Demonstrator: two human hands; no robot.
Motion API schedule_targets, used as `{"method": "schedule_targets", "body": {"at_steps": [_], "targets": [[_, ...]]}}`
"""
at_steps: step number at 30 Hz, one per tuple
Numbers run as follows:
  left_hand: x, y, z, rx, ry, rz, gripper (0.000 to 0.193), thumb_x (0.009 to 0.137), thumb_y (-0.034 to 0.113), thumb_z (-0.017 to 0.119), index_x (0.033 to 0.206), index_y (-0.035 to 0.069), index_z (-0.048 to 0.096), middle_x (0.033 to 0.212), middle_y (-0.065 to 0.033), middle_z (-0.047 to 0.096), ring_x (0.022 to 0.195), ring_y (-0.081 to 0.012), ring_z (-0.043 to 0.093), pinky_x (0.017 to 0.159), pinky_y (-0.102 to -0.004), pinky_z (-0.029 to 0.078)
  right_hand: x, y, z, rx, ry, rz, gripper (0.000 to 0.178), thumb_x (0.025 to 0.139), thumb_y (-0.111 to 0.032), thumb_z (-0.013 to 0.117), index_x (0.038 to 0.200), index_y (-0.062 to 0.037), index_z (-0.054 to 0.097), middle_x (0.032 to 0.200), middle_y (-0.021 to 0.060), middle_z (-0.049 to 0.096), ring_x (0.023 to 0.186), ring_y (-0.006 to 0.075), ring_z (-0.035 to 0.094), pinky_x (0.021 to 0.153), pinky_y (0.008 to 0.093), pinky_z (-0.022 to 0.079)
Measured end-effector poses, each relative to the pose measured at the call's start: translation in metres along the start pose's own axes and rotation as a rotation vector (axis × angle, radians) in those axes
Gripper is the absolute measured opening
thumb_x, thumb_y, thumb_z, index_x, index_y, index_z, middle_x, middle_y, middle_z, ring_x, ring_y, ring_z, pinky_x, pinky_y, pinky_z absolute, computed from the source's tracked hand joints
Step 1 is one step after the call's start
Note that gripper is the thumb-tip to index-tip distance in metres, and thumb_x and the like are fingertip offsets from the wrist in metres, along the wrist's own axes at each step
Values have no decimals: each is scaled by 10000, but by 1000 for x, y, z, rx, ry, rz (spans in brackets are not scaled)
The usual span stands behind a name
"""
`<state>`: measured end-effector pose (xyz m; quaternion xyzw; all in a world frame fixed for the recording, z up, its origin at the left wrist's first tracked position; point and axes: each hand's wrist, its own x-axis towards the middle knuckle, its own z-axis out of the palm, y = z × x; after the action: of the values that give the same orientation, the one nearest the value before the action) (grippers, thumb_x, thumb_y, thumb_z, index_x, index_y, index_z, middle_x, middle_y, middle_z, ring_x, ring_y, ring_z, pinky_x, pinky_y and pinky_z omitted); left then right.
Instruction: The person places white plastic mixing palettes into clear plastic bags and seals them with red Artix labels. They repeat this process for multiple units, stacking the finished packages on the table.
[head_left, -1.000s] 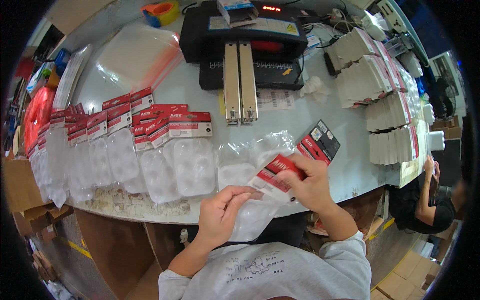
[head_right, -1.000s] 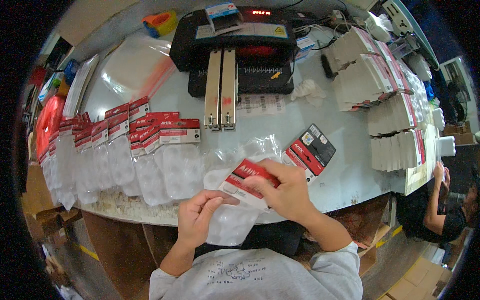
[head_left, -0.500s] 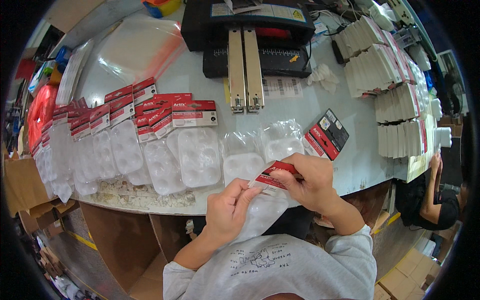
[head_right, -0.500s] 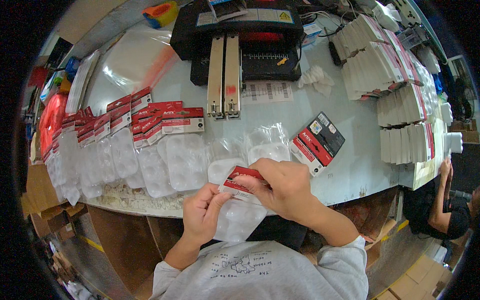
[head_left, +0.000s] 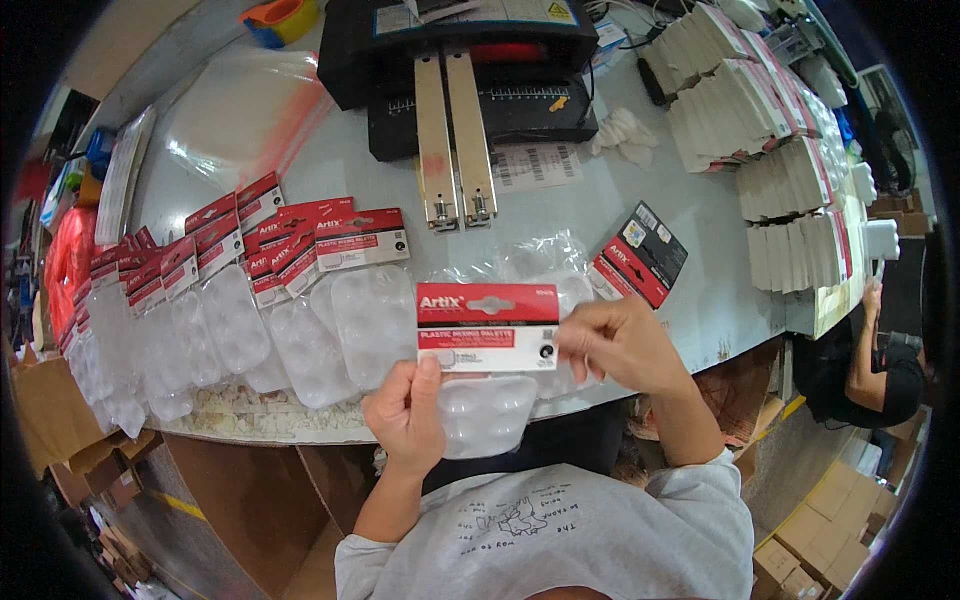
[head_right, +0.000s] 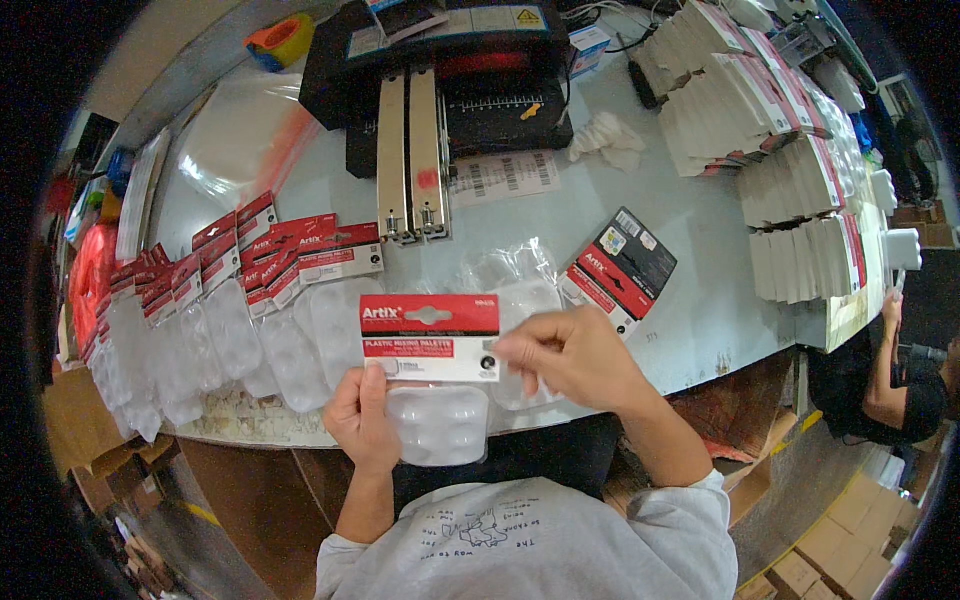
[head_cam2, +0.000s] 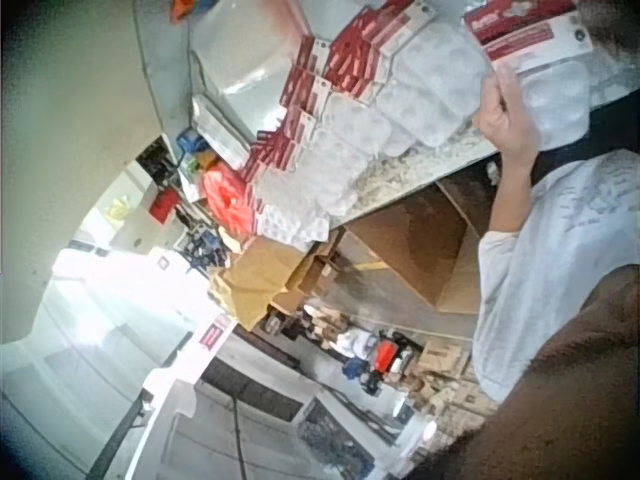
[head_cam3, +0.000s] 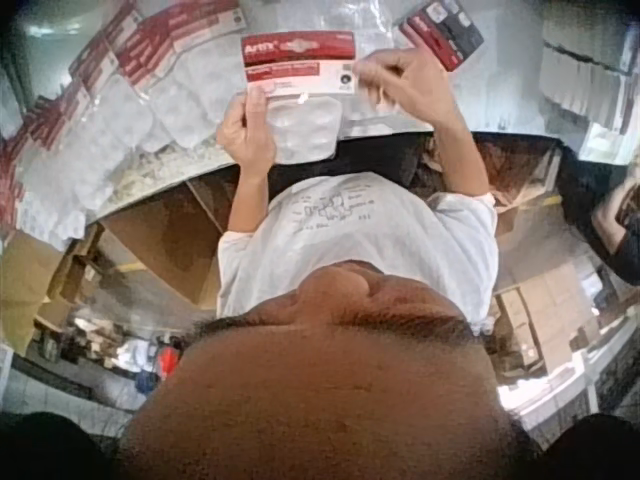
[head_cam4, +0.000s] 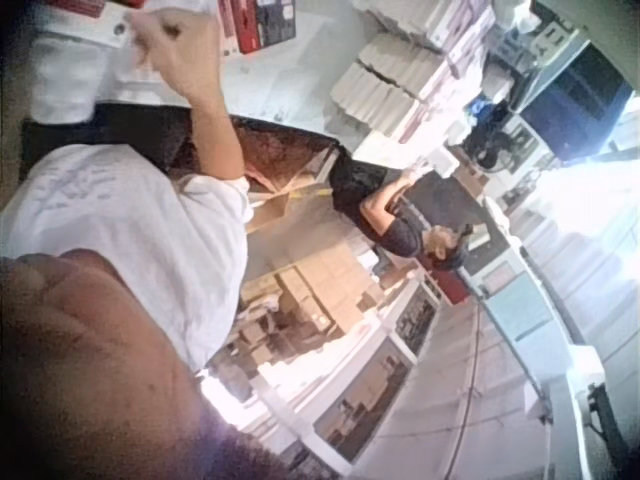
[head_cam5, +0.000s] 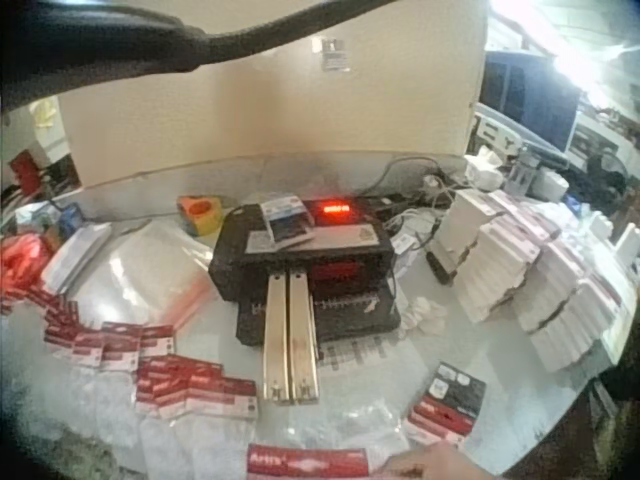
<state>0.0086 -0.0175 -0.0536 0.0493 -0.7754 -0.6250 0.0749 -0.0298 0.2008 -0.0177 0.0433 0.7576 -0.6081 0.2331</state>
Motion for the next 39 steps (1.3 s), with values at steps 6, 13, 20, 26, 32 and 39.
{"method": "schedule_targets", "body": {"at_steps": [6, 13, 20, 26, 32, 39], "targets": [[2, -11, 4, -25, 64, -61, 287, 928, 145, 535, 687, -11, 556, 556, 25, 482, 533, -24, 369, 464, -205, 307, -4, 20, 3, 298, -119, 125, 170, 873, -121, 615, 874, 44, 658, 689, 63, 635, 536, 92, 589, 444, 210, 435], [11, -5, 5, -40, -13, -188, 271, 949, 165, 479, 746, -13, 506, 629, -7, 489, 614, -48, 391, 546, -218, 348, 4, 6, 9, 453, -175, 168, 127, 866, -91, 588, 815, 25, 576, 694, 69, 612, 547, 111, 593, 470, 225, 453], [60, -34, 20, 50, 11, -209, 326, 967, 223, 440, 760, -20, 510, 639, -49, 514, 617, -88, 414, 569, -253, 375, 62, 22, 20, 539, 7, 197, 163, 871, -141, 596, 794, -2, 556, 689, 51, 577, 514, 111, 542, 462, 226, 430], [78, -39, 28, 109, 42, -162, 342, 964, 222, 455, 728, -21, 502, 618, -61, 514, 610, -100, 427, 573, -265, 389, 78, 22, 22, 542, 91, 142, 160, 871, -140, 596, 810, 5, 567, 705, 57, 580, 517, 109, 543, 476, 236, 441], [92, -52, 31, 89, 65, -139, 344, 964, 220, 443, 729, -23, 504, 614, -80, 511, 595, -132, 422, 570, -278, 382, 96, 25, 21, 542, 114, 113, 153, 878, -124, 578, 824, 19, 571, 714, 69, 590, 542, 114, 565, 499, 244, 474], [84, -63, 8, 308, 53, -88, 312, 948, 230, 425, 946, -17, 615, 842, -125, 622, 790, -239, 560, 758, -339, 433, 54, 11, 13, 326, 314, -41, 160, 880, -135, 579, 916, 22, 579, 774, 96, 625, 634, 163, 626, 547, 261, 503]]}}
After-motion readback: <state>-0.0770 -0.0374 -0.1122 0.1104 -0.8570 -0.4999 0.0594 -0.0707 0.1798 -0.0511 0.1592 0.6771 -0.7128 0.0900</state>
